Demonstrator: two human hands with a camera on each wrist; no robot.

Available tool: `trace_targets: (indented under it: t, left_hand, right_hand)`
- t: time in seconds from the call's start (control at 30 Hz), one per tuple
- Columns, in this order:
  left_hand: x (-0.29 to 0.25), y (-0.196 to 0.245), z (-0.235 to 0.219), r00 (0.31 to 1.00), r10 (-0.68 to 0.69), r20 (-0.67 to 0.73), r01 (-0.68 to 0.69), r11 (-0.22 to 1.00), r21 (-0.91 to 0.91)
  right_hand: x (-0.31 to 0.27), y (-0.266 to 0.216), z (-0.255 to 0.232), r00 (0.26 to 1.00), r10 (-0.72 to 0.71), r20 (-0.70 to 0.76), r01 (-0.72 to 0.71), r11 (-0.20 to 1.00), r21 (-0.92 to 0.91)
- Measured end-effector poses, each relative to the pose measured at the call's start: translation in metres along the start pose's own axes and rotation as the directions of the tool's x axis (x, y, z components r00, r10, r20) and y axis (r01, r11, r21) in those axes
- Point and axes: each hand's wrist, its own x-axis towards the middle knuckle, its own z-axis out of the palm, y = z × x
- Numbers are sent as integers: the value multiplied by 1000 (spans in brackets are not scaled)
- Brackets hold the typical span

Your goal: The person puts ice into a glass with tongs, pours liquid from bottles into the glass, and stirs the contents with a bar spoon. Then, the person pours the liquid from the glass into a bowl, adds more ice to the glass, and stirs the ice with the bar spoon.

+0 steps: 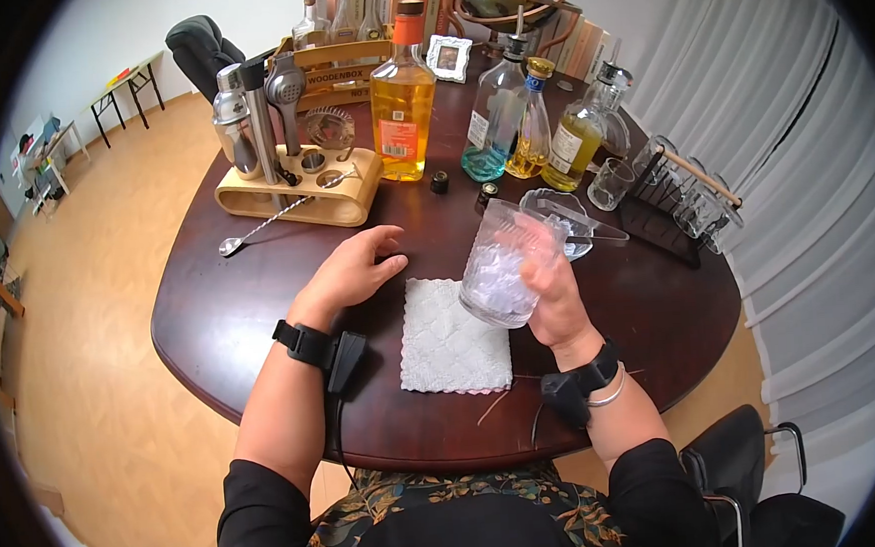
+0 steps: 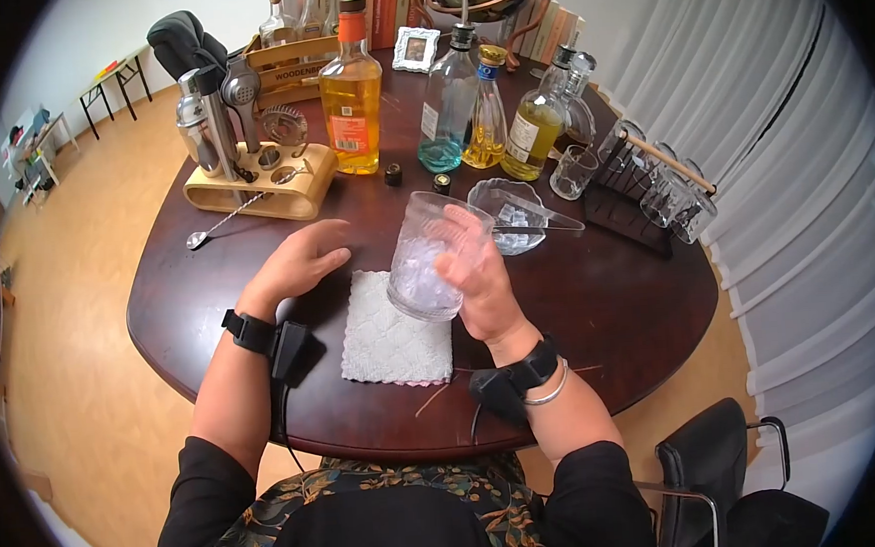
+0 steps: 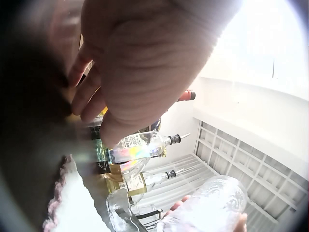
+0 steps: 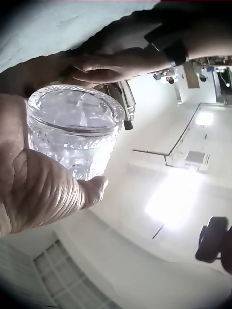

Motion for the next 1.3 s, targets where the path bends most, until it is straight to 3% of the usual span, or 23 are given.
trace_targets:
  t: [0.07,0.1,0.17,0.27,0.33,0.4,0.43,0.47,0.53,0.57,0.67,0.7,0.8,0.83,0.9,1.0,1.07,1.13,1.17,1.2,1.23,1.27,1.3]
  left_hand:
    - [0,-2,0,1000,10,-4,-10,1000,16]
    - [0,-2,0,1000,12,-5,-12,1000,14]
    - [1,-3,1,1000,17,-4,-17,1000,9]
    - [0,1,0,1000,25,-6,-25,999,48]
    - [0,2,0,1000,23,-7,-23,998,55]
    - [-1,2,0,1000,21,-7,-21,999,50]
    - [-1,2,0,1000,21,-3,-20,999,43]
    - [0,2,-1,1000,21,0,-21,999,38]
    - [0,0,0,999,36,-1,-36,998,42]
    - [0,0,0,999,43,-1,-43,998,44]
    - [-1,5,-2,1000,2,28,-3,999,43]
    - [-1,4,-3,1000,7,22,-9,998,70]
    - [-1,4,-3,1000,5,17,-7,997,81]
    - [-2,5,-3,1000,-8,27,7,999,44]
    - [-2,5,-3,999,-12,32,10,999,39]
    - [-1,4,-3,999,19,25,-21,994,105]
    - [-3,6,-3,999,42,18,-43,994,105]
    - [-4,7,-3,999,45,18,-47,992,115]
    - [-4,7,-4,999,48,17,-50,991,121]
    - [-4,8,-4,999,29,32,-32,994,109]
    - [-4,9,-5,999,9,49,-14,995,97]
    - [-4,9,-5,998,-10,66,5,996,86]
    - [-4,8,-5,998,6,64,-12,994,104]
  right_hand:
    - [1,-5,6,992,125,-8,-120,965,234]
    - [1,-3,3,994,-106,29,110,976,-186]
    - [1,3,-5,850,-401,342,493,376,-784]
    - [-1,5,-8,865,-343,367,487,396,-778]
    - [0,2,-6,978,-164,127,202,887,-416]
    - [1,-2,-1,990,140,33,-144,978,153]
    - [0,-4,0,991,127,47,-132,979,153]
    - [0,-3,0,990,-103,97,124,961,-247]
    - [-1,-1,-4,825,-385,414,542,327,-774]
    - [3,-2,-6,716,-384,584,641,29,-767]
    - [-2,10,-7,919,-290,268,394,648,-652]
    - [-1,14,-7,978,-161,133,200,905,-377]
    - [-2,4,0,998,-20,67,29,991,-133]
    - [-1,2,0,956,-224,191,290,831,-475]
    - [1,-1,-2,727,-374,576,640,65,-766]
    - [-5,4,-1,881,-312,354,469,493,-733]
    - [-4,0,0,985,-122,122,154,942,-300]
    - [-2,-5,2,980,190,50,-196,932,305]
    - [-3,-7,5,986,167,16,-165,944,286]
    - [-3,-6,3,996,-80,28,84,985,-152]
    - [-3,-3,1,945,-295,143,324,775,-542]
    - [-4,0,-2,845,-421,331,492,369,-788]
    - [0,1,-4,717,-461,523,620,79,-781]
